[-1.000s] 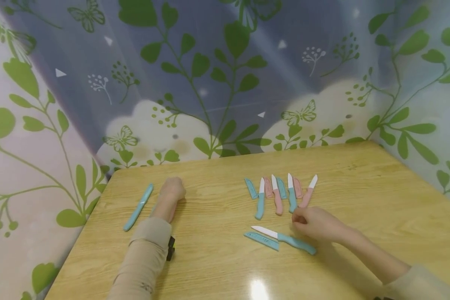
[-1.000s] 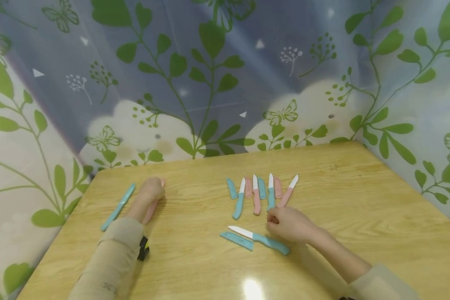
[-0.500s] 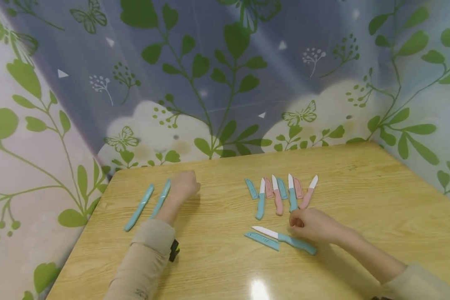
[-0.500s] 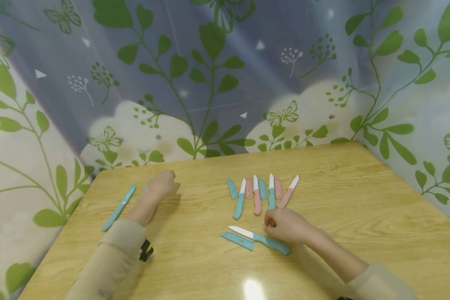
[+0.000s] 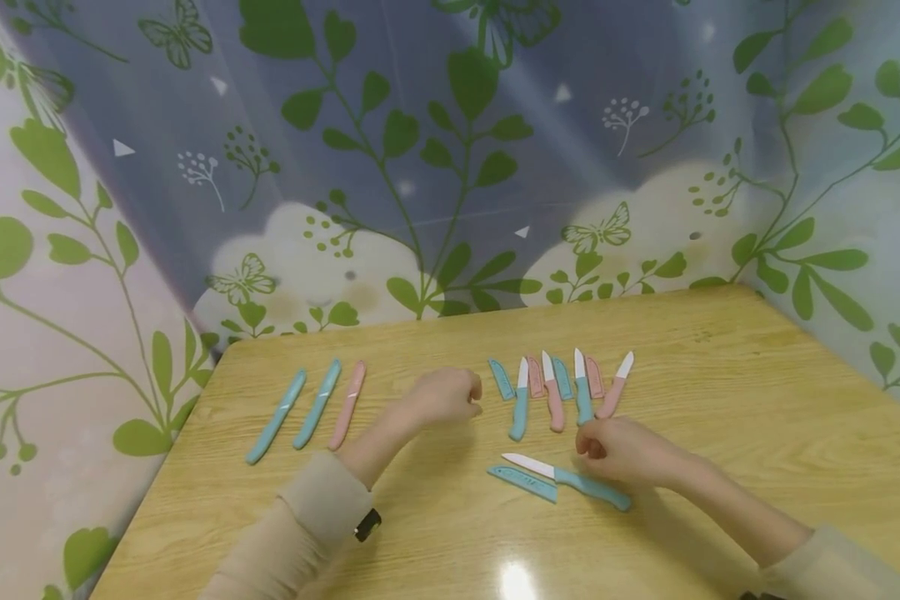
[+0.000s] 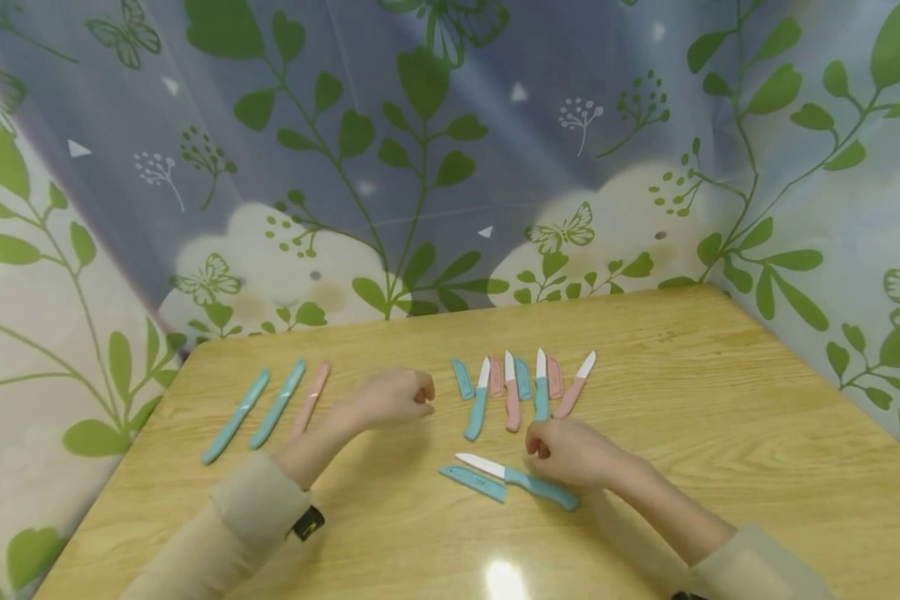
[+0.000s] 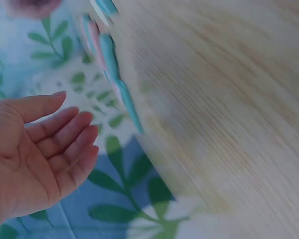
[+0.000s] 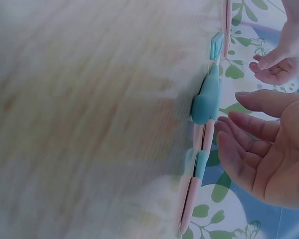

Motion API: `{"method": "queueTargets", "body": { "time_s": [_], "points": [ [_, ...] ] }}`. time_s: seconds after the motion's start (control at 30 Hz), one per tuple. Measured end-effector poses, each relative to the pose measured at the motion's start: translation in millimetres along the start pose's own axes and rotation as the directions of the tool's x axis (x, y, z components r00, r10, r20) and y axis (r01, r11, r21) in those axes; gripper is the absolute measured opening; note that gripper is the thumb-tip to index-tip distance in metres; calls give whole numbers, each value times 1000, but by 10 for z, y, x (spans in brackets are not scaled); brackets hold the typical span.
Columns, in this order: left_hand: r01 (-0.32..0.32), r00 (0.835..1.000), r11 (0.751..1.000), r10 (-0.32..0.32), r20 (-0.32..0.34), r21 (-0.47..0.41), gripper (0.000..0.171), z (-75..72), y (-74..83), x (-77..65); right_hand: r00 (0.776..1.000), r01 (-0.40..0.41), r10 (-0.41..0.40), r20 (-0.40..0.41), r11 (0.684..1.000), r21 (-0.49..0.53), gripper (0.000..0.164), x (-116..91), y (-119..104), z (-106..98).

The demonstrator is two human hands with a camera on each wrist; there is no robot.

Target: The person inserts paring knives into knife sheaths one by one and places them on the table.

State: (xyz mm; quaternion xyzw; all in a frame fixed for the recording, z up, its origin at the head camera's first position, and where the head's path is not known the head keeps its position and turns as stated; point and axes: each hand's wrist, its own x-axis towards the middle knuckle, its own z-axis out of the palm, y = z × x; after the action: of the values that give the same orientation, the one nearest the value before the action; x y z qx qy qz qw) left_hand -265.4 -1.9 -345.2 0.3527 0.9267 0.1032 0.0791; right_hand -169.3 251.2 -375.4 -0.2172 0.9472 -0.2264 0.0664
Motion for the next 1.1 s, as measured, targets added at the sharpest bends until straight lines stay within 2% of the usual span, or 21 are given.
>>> {"method": "queueTargets", "body": {
  "time_s": [0.1,0.23,0.43,0.63,0.73,1.1],
  "points": [
    [-81,996,996,79,44,32,20,39,163,-22,999,26,-25,31,1000,-12,12,20,-20,6],
    [-136,984,988,126,127,67,23,123,344,-55,998,19,-18,65,999,-27,16,49,-56,23],
    [-153,970,984,131,207,93,18,246,499,-82,994,3,0,110,1000,-26,17,83,-111,39],
    [-153,961,982,121,248,115,11,366,546,-89,990,3,3,141,999,-45,14,90,-156,64],
    [-169,961,974,129,246,150,11,406,546,-72,990,9,1,141,997,-73,12,93,-173,73],
    [-164,963,978,131,236,127,16,455,530,-44,985,-31,50,166,993,-114,13,99,-187,103]
  ]
}}
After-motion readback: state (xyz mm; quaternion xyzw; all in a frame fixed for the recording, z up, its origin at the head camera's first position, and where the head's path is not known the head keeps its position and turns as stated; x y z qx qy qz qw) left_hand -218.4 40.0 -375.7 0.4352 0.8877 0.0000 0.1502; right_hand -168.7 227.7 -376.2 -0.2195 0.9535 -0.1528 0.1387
